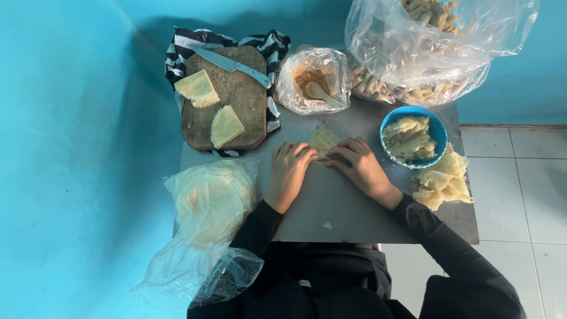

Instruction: The person spoons a brown powder filling from a plastic-lined container onto folded dough pieces on a metal table, presses and arranges the filled pieces in a fan-shaped stack, and transfers finished pieces into a blue bowl and a large plastic bag. The person repeats this cycle for successive dough pieces throughout the clip.

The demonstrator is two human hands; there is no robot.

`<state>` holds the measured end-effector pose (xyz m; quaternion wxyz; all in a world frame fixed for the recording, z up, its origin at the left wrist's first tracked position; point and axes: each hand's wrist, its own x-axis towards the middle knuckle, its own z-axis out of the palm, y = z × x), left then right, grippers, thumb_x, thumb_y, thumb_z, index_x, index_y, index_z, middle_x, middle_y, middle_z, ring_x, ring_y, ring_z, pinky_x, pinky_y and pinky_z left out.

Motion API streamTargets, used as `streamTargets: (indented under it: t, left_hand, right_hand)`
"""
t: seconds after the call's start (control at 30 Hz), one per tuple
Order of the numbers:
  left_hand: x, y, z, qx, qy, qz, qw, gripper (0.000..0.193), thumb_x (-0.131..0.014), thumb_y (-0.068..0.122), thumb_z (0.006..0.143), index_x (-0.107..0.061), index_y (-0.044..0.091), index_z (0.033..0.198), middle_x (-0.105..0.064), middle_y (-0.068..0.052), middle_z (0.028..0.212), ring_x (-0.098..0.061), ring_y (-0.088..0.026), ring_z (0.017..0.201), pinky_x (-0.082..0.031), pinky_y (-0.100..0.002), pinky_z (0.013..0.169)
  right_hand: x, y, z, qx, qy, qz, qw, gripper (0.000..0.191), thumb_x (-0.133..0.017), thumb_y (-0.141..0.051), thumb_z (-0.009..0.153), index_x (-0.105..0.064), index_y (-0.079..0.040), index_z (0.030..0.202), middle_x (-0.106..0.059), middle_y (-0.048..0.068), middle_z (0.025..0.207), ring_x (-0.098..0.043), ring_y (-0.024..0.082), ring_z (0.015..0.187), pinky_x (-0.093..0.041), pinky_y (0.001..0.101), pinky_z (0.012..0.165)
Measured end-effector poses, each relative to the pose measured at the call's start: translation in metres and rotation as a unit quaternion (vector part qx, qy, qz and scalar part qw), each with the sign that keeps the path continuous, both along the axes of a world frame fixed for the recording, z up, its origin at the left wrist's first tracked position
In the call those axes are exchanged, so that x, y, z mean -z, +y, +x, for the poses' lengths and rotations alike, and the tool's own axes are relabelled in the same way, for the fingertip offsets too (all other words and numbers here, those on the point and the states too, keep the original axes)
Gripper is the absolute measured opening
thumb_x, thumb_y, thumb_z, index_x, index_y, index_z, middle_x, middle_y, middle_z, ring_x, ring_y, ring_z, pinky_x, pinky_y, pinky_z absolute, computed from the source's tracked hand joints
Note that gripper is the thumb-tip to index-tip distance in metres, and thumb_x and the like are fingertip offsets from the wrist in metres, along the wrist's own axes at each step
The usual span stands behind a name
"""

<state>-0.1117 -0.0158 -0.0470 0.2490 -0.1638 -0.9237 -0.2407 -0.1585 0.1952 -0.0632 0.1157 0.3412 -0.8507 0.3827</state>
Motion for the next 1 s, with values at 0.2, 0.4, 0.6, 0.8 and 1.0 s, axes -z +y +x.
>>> streamTargets:
  t: [0.2,0.4,0.6,0.8,1.0]
  left_hand:
    - [0.009,-0.003,0.000,-0.002,-0.021,-0.027,0.999,0.021,-0.076,0.029,0.090,-0.074,0.013,0.103,-0.064,-0.001,0.103,-0.056,-0.025,0.099,-0.040,-0.040,0.088]
    - [0.022,-0.003,-0.018,-0.034,-0.093,0.049,0.994,0.022,-0.075,0.036,0.089,-0.078,0.013,0.091,-0.068,-0.002,0.093,-0.057,-0.027,0.095,-0.038,-0.044,0.087]
    - [0.028,-0.001,-0.033,-0.071,-0.167,0.073,0.981,0.031,-0.078,0.043,0.086,-0.079,0.012,0.084,-0.071,-0.006,0.085,-0.058,-0.030,0.092,-0.036,-0.047,0.086]
    - [0.013,0.007,-0.027,-0.090,-0.144,0.097,0.981,0.023,-0.080,0.032,0.082,-0.076,0.010,0.085,-0.073,-0.001,0.082,-0.057,-0.028,0.091,-0.035,-0.047,0.086]
    - [0.005,0.007,-0.013,-0.044,-0.032,0.053,0.997,0.011,-0.076,0.024,0.090,-0.074,0.015,0.095,-0.074,0.002,0.095,-0.055,-0.024,0.098,-0.036,-0.042,0.091]
  right_hand:
    - [0.000,-0.001,-0.001,0.022,-0.019,0.014,0.999,0.017,-0.076,-0.016,0.089,-0.076,-0.005,0.101,-0.068,0.011,0.100,-0.061,0.032,0.099,-0.051,0.0418,0.088]
    - [-0.001,-0.004,-0.011,0.086,-0.094,0.052,0.990,0.019,-0.080,-0.025,0.085,-0.079,-0.007,0.092,-0.070,0.008,0.085,-0.059,0.030,0.088,-0.050,0.0403,0.079]
    - [0.000,-0.007,-0.014,0.142,-0.143,0.076,0.977,0.027,-0.085,-0.027,0.082,-0.074,-0.003,0.086,-0.069,0.009,0.085,-0.062,0.027,0.086,-0.051,0.0395,0.075]
    - [-0.002,-0.006,-0.011,0.060,-0.020,0.027,0.998,0.014,-0.080,-0.014,0.083,-0.076,-0.009,0.095,-0.073,0.003,0.093,-0.061,0.028,0.087,-0.051,0.0396,0.082]
    - [-0.003,-0.003,0.002,0.055,0.104,0.087,0.989,0.021,-0.075,-0.008,0.087,-0.077,-0.009,0.108,-0.070,0.005,0.108,-0.060,0.030,0.101,-0.053,0.0376,0.090]
